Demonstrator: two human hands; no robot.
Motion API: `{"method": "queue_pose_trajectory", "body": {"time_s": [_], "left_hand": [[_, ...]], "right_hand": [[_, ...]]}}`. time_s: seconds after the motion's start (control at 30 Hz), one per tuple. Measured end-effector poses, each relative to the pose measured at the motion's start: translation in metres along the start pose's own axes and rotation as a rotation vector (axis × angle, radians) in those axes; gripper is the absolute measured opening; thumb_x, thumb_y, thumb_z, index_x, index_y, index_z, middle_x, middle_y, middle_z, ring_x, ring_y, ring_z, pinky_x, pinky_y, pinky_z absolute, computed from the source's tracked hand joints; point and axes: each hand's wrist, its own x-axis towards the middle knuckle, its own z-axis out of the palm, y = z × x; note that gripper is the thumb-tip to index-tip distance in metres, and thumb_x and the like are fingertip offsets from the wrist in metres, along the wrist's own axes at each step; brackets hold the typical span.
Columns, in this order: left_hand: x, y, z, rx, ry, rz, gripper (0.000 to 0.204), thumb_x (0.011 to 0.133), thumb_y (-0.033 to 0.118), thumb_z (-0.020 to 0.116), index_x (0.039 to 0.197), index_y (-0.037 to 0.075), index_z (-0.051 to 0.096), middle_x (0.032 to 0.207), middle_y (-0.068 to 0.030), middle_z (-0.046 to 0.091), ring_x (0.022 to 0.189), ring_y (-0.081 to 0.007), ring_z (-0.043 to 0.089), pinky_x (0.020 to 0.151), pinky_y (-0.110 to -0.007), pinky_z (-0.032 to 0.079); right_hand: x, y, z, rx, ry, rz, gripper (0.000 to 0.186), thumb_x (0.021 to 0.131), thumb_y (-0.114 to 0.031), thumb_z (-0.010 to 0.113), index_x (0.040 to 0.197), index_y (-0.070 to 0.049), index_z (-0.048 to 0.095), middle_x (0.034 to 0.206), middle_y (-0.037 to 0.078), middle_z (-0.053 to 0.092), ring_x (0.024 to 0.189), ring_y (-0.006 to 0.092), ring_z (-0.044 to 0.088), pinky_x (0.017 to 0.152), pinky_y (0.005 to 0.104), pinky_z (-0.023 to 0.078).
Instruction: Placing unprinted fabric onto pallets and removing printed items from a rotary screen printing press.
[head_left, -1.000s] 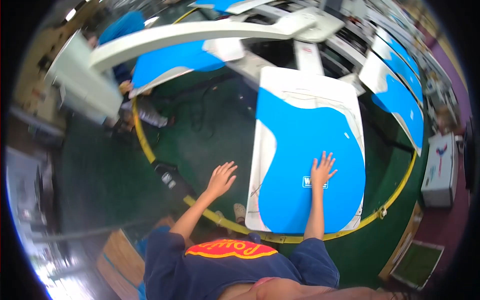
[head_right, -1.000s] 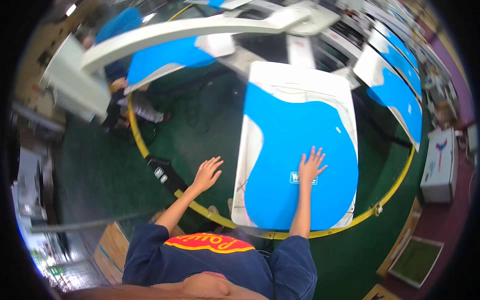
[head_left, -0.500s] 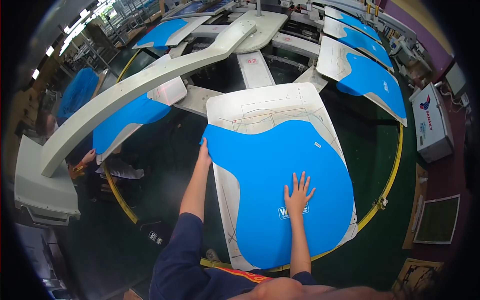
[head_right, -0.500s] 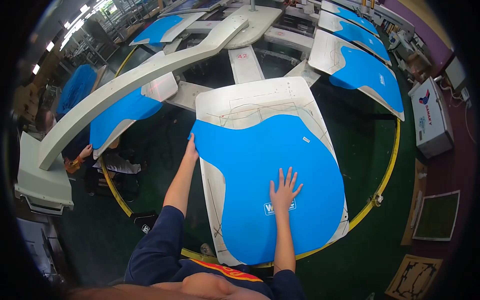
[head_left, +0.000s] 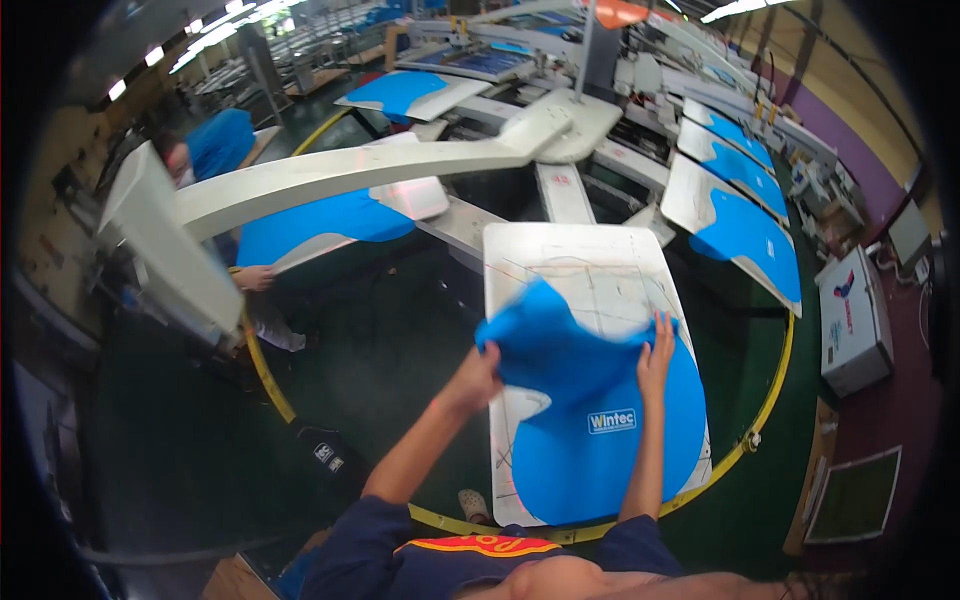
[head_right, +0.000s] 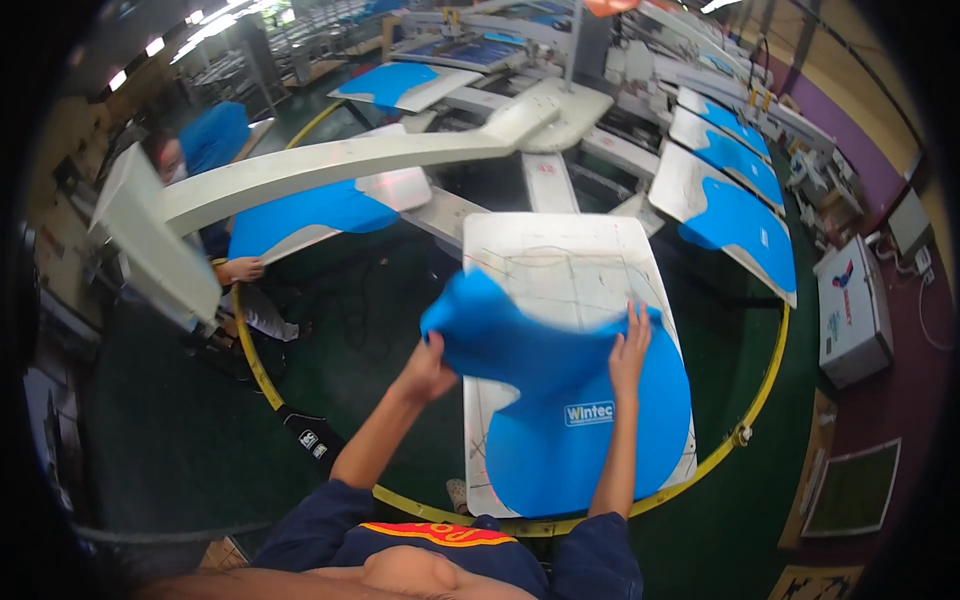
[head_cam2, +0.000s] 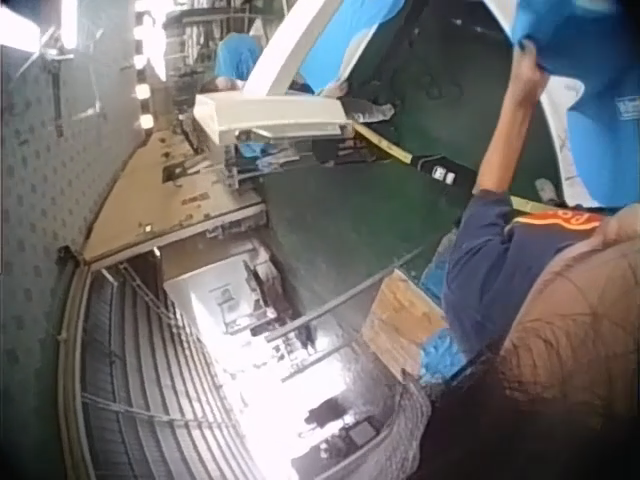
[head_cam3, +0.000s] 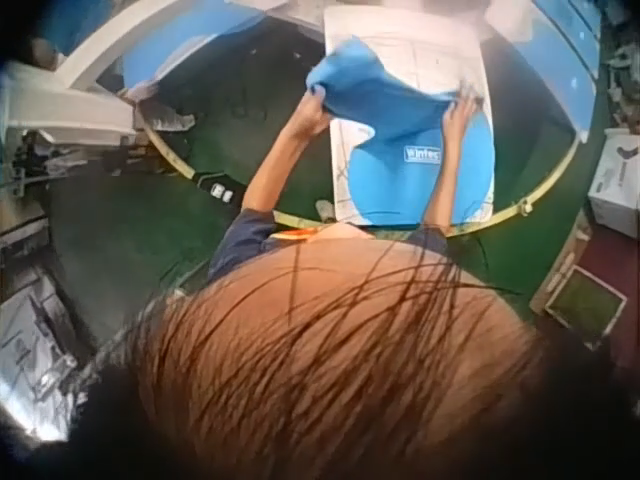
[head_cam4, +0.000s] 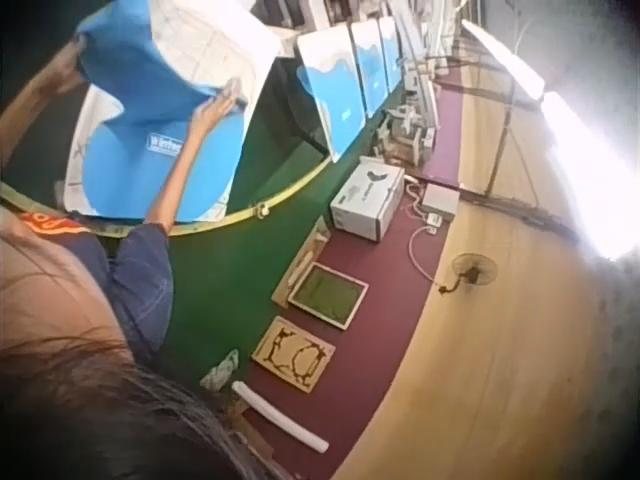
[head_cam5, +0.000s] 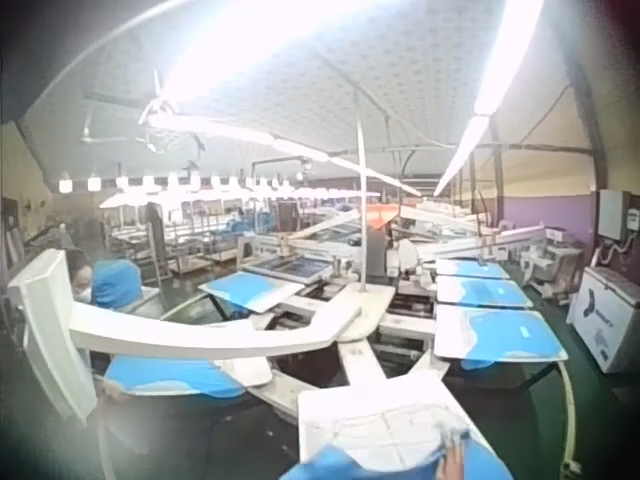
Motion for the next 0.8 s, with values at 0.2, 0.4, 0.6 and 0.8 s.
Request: {"method": "queue_pose_trajectory", "body": {"time_s": [0.2,0.4,0.6,0.8], "left_hand": [[-0.142,0.038,0.043,-0.084,-0.192,0.035,0.066,0.086,0.053,0.048,0.137,0.012,0.036,0.138,-0.0134,0.039,0.129,-0.0290,0.035,0.107,-0.048,0.025],[-0.257,0.105,0.064,-0.268,0.048,0.487,0.068,0.087,0.060,0.039,0.134,0.011,0.039,0.136,-0.0139,0.041,0.124,-0.0331,0.041,0.102,-0.054,0.031],[-0.407,0.134,0.096,-0.394,0.672,0.877,0.057,0.093,0.051,0.036,0.126,0.005,0.045,0.125,-0.0141,0.052,0.113,-0.0309,0.051,0.099,-0.046,0.038],[-0.623,0.127,0.163,-0.064,0.735,1.315,0.050,0.097,0.043,0.034,0.128,0.004,0.043,0.125,-0.0180,0.051,0.113,-0.0314,0.051,0.098,-0.044,0.040]], "right_hand": [[-0.012,-0.073,-0.075,0.126,-0.466,-0.155,0.029,0.065,0.008,0.048,0.088,-0.004,0.061,0.084,0.014,0.060,0.086,0.0318,0.058,0.082,0.0369,0.043],[-0.042,-0.227,-0.150,0.282,-0.088,-0.305,0.029,0.064,0.014,0.048,0.085,-0.001,0.062,0.070,0.012,0.053,0.061,0.0256,0.052,0.057,0.0313,0.039],[-0.091,-0.336,-0.136,0.359,-0.140,-0.688,0.016,0.063,0.001,0.068,0.077,-0.004,0.063,0.067,0.009,0.059,0.061,0.0256,0.053,0.059,0.0344,0.040],[-0.198,-0.439,-0.129,0.676,-0.610,-1.018,0.022,0.058,-0.012,0.079,0.071,-0.006,0.063,0.064,0.007,0.062,0.056,0.0195,0.056,0.053,0.0290,0.043]]}}
